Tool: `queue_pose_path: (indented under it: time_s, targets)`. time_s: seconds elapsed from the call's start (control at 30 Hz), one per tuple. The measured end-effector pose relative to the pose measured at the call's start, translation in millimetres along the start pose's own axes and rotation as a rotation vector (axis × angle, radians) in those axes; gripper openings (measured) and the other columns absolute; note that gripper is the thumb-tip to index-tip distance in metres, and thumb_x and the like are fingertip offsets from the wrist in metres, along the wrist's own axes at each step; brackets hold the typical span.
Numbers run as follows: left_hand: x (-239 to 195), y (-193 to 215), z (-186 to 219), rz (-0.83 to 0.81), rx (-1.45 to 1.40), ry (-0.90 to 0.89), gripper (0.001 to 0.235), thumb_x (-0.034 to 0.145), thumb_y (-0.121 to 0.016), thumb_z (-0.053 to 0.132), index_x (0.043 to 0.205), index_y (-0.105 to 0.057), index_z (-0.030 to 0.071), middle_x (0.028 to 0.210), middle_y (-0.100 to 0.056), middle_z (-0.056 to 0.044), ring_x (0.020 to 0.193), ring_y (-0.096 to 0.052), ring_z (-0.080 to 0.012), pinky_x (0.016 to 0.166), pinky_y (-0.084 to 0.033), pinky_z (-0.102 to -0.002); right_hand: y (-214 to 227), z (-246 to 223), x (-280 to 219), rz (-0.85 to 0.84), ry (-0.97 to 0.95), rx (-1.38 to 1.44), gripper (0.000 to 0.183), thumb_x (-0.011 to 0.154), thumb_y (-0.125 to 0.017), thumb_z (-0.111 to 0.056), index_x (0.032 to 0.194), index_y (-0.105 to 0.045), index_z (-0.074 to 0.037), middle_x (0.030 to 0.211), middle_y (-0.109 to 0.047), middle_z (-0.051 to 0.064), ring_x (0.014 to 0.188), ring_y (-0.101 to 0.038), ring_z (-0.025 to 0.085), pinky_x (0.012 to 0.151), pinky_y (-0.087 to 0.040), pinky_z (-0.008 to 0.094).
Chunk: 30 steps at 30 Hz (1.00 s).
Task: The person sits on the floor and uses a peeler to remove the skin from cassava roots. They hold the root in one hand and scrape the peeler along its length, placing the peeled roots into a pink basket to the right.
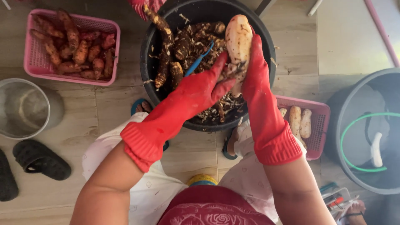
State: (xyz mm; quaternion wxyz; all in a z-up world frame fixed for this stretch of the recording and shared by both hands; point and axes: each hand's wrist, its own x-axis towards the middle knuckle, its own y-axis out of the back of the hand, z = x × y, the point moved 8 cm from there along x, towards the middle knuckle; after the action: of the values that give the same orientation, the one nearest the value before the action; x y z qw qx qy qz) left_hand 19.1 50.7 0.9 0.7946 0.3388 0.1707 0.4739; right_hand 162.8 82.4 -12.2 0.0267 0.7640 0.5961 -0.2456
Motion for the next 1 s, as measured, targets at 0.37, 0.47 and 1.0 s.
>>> queue_pose_path:
  time_s: [0.37, 0.47, 1.0]
  targets:
    - [10.1, 47.0, -11.5, -0.040, -0.091, 0.183, 0.072, 0.101, -0.048, 0.044, 0.160, -0.023, 0.012, 0.095, -0.078, -0.010, 0.066, -0.072, -0.0293, 0.059, -0.054, -0.041, -25.3, -9.9, -15.0, -0.220, 0.121, -0.156, 0.066, 0.095, -0.042, -0.053, 0.149, -0.051, -0.016, 0.132, -0.067, 0.009, 0.106, -0.066, 0.018, 0.076, -0.057, 0.029]
    - [8.6, 26.0, -24.1, 0.021, -0.019, 0.085, 0.076, 0.103, -0.051, 0.049, 0.161, -0.017, 0.014, 0.120, -0.076, -0.013, 0.096, -0.074, -0.0367, 0.075, -0.058, -0.041, -29.6, -10.4, -23.3, -0.280, 0.168, -0.075, 0.063, 0.099, -0.046, -0.044, 0.151, -0.047, -0.009, 0.136, -0.066, 0.012, 0.118, -0.066, 0.021, 0.093, -0.058, 0.032]
    - [7.9, 42.4, -23.0, -0.025, -0.107, 0.137, 0.074, 0.104, -0.046, 0.046, 0.163, -0.011, 0.019, 0.112, -0.077, -0.015, 0.088, -0.076, -0.0345, 0.075, -0.057, -0.040, -41.3, -17.8, -37.3, -0.294, 0.163, -0.453, 0.079, 0.086, -0.069, -0.028, 0.157, -0.037, -0.016, 0.133, -0.066, 0.008, 0.098, -0.064, 0.011, 0.069, -0.054, 0.020]
